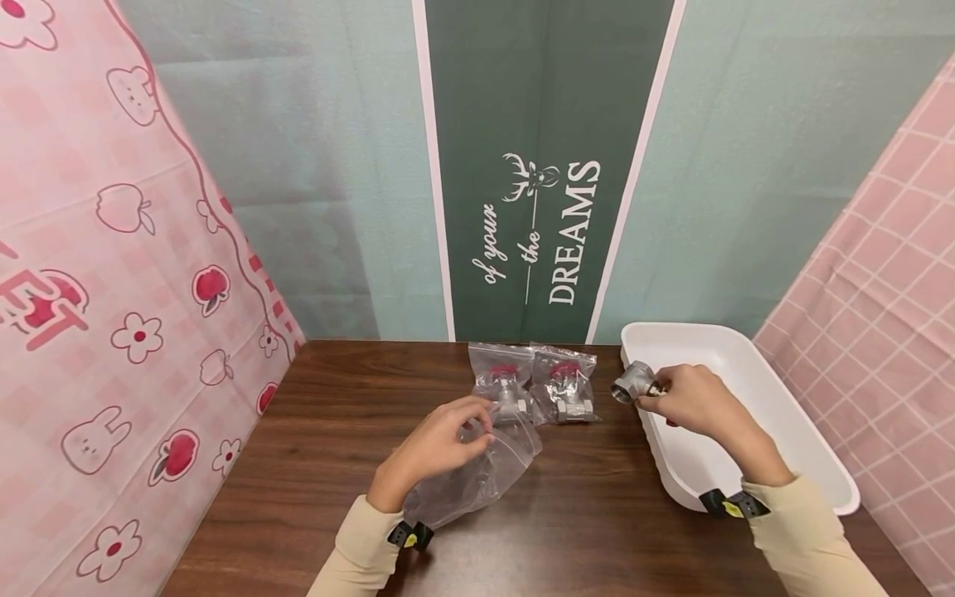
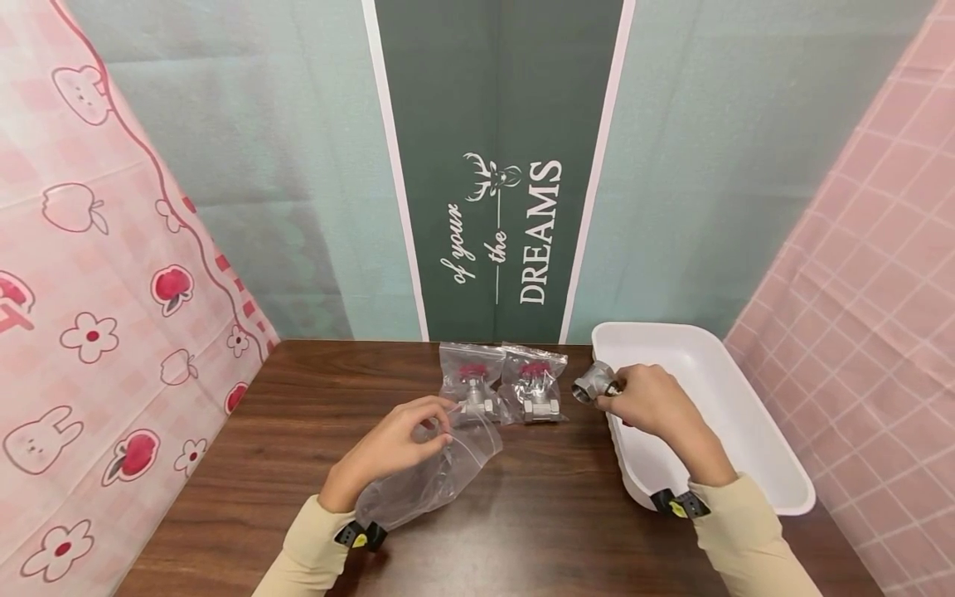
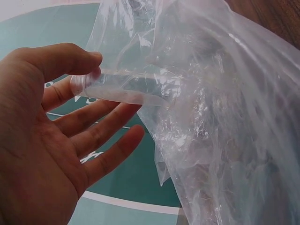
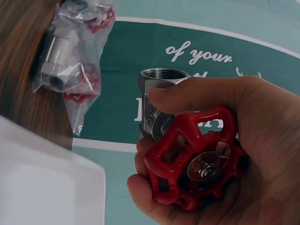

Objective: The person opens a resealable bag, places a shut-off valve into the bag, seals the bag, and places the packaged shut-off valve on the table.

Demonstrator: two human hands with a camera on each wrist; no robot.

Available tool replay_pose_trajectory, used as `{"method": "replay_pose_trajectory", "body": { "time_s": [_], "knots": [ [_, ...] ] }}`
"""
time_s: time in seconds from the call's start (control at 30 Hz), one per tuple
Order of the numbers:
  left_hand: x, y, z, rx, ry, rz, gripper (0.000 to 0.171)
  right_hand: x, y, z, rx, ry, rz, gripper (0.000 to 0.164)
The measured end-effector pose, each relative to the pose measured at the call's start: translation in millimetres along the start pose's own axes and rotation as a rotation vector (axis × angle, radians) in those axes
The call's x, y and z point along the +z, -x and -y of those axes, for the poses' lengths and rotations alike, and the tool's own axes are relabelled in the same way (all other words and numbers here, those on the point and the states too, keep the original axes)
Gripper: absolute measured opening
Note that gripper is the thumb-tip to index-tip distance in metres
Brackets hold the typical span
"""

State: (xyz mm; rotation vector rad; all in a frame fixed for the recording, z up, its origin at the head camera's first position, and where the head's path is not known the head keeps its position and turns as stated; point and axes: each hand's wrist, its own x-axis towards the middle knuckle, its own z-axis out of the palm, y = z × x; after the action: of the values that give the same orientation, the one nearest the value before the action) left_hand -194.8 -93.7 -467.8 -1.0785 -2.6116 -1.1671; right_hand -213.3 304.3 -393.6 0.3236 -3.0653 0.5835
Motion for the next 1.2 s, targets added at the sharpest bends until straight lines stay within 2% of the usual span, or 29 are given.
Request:
{"method": "replay_pose_trajectory", "body": {
  "time_s": [0.5, 0.8, 1.2],
  "knots": [
    [1.0, -1.2, -2.7, 0.017, -0.011, -0.006, 0.012, 4.2, 1.4, 27.1, -0.041, -0.038, -0.007, 0.020],
    [0.8, -3.5, -4.1, -0.008, -0.001, -0.001, 0.013, 7.9, -1.3, 38.3, -0.121, 0.001, -0.083, 0.024],
    [0.2, -4.6, -4.5, -0.007, -0.008, 0.007, 0.012, 13.7, 1.2, 56.8, -0.144, -0.004, -0.045, 0.021]
  ]
}}
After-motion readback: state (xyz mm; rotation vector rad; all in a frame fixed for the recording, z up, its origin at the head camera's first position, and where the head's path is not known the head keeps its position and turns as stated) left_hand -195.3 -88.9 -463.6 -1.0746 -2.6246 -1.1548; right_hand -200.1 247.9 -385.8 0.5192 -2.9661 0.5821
